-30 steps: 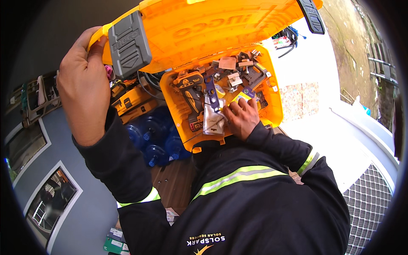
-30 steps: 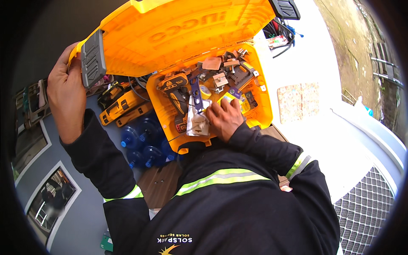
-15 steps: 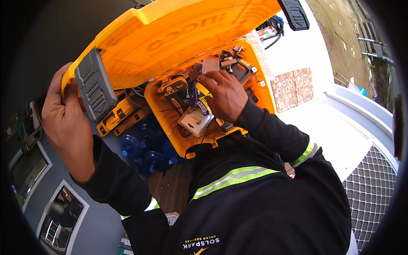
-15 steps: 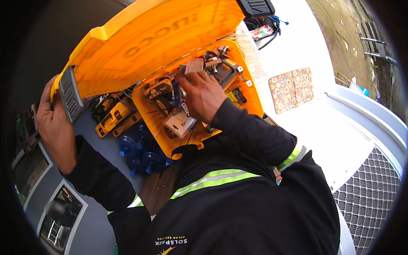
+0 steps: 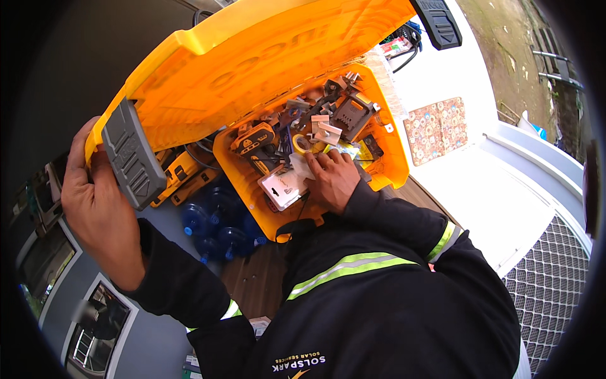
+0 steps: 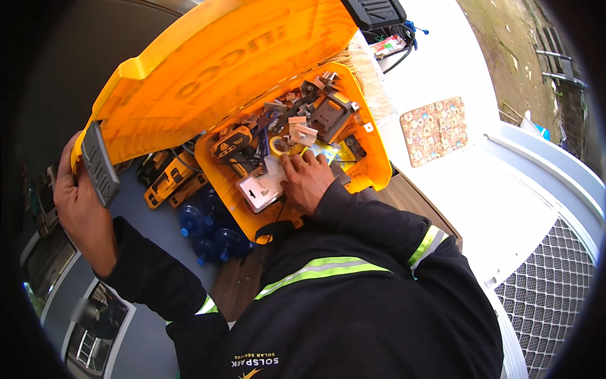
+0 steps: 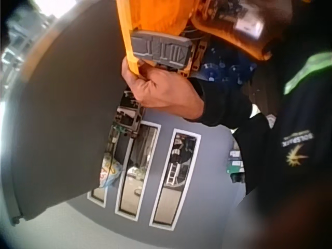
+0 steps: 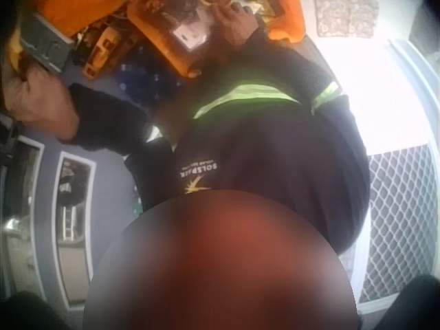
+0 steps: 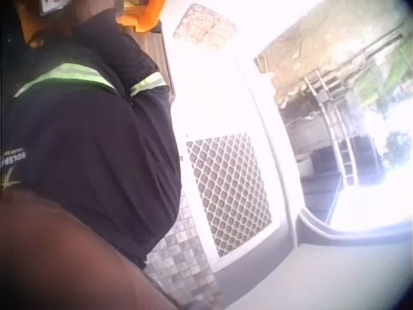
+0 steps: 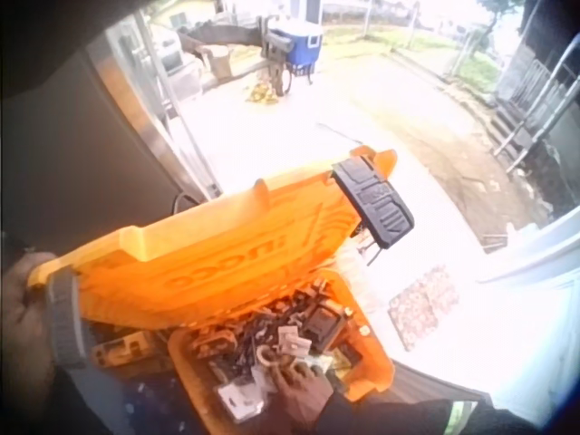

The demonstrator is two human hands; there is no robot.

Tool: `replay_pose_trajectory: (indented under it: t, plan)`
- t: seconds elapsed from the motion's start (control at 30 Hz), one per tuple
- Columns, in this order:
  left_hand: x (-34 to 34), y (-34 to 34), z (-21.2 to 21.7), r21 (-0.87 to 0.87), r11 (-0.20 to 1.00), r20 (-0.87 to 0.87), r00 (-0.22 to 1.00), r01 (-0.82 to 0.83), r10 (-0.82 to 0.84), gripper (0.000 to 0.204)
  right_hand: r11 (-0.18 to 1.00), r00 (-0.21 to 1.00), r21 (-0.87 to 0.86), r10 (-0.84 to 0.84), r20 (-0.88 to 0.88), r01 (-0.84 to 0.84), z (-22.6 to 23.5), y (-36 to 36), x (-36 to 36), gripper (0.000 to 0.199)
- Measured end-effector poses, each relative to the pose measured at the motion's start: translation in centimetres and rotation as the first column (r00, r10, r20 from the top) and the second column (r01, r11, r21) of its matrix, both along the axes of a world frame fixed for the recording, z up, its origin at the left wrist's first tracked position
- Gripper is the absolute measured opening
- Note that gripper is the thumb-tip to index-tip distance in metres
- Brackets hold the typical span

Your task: The person opens a yellow toolbox and rearranges items inside, then closes it and moves it aside. They pick up a cloth bag, open it, and place it down. They retrieve a small yellow tin from a refrigerator, open it, and remove drill bits and a hole saw, placing them on a cardboard sheet. They return the tin to the refrigerator and walk outside to pick up a drill and a small plastic case containing drill bits.

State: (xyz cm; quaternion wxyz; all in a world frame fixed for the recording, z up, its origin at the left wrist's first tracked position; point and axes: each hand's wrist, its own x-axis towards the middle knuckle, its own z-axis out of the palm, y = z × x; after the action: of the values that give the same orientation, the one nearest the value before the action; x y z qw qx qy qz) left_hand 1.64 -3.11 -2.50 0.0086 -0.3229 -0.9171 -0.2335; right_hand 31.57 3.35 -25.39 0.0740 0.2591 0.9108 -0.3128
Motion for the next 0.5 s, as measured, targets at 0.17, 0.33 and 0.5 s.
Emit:
replay_pose_trajectory:
  t: [0.17, 0.33, 0.5]
  plan:
    - [0.0, 0.1, 0.2, 0.071, 0.997, 0.096, 0.995, 0.005, -0.012, 0.026, 0.990, 0.956, 0.019, -0.132, -0.263, 0.142, 1.3, 3.1, 0.2, 0.065]
    - [1.0, 0.1, 0.1, 0.124, 0.991, 0.102, 0.993, 0.045, -0.058, 0.026, 0.960, 0.952, 0.246, -0.052, -0.303, 0.131, -3.2, 8.3, -3.4, 0.058]
    - [0.9, 0.2, 0.0, 0.153, 0.987, 0.107, 0.992, 0.050, -0.067, 0.025, 0.969, 0.981, 0.244, 0.024, -0.191, 0.024, -6.0, 8.3, -5.0, 0.056]
